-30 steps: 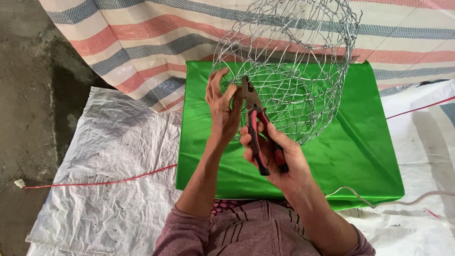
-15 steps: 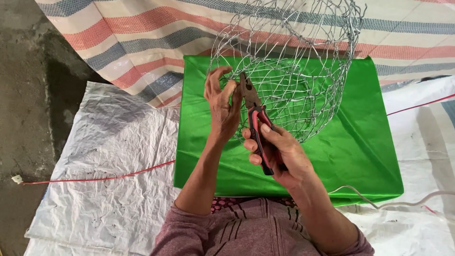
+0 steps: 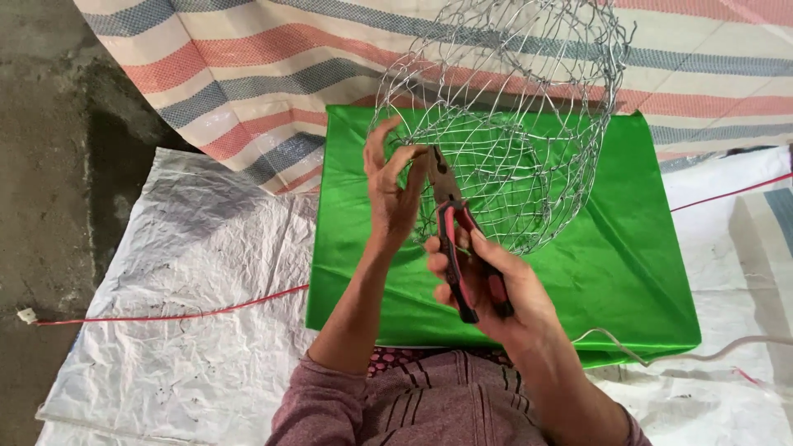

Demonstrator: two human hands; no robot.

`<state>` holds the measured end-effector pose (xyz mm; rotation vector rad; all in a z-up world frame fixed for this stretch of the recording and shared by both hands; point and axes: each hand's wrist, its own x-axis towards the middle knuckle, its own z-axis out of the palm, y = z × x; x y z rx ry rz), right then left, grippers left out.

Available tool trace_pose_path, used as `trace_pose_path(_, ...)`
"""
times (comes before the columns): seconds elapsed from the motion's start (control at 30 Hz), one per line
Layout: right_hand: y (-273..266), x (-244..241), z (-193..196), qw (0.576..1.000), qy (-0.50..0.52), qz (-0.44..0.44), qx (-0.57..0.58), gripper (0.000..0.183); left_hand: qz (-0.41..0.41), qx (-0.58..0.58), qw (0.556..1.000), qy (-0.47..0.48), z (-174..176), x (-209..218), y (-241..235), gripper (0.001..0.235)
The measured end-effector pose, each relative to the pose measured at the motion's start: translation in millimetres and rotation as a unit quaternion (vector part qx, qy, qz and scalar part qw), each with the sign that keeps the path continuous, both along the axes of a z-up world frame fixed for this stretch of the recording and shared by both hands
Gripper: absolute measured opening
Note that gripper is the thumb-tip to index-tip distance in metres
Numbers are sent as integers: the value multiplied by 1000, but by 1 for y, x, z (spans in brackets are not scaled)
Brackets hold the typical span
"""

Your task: Using pliers to cut and bend wires on a wire mesh structure to finish it.

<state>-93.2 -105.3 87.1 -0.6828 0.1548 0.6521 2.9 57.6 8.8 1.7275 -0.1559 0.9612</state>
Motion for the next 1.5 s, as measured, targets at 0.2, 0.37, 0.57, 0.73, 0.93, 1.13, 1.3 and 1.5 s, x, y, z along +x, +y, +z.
trace_pose_path(0.2,1,-5,-2,999,-20,-32,-28,29,6,-94,995,-29,-2,7,16,9)
trace_pose_path(0.37,6,9,-7,998,-53,-19,9,26,44,44,998,30,-2,21,20,28)
trace_pose_path(0.57,24,7,9,997,-32,-34,58,21,14,49,997,65,-1,26,25,35)
trace_pose_path(0.73,31,6,11,996,-8,-51,74,19,-24,25,996,76,7,26,30,40)
trace_pose_path(0.93,25,1,13,998,-27,-49,31,20,-49,25,996,66,6,26,37,29)
trace_pose_path(1.13,3,-12,1,992,-81,-65,-70,32,-45,-86,994,48,2,35,56,19)
trace_pose_path(1.3,-30,1,-2,898,-356,-208,-152,34,-16,-76,980,183,-12,77,85,62)
trace_pose_path(1.5,-67,44,-36,770,-356,-417,-326,25,-127,-95,960,232,-24,98,94,47)
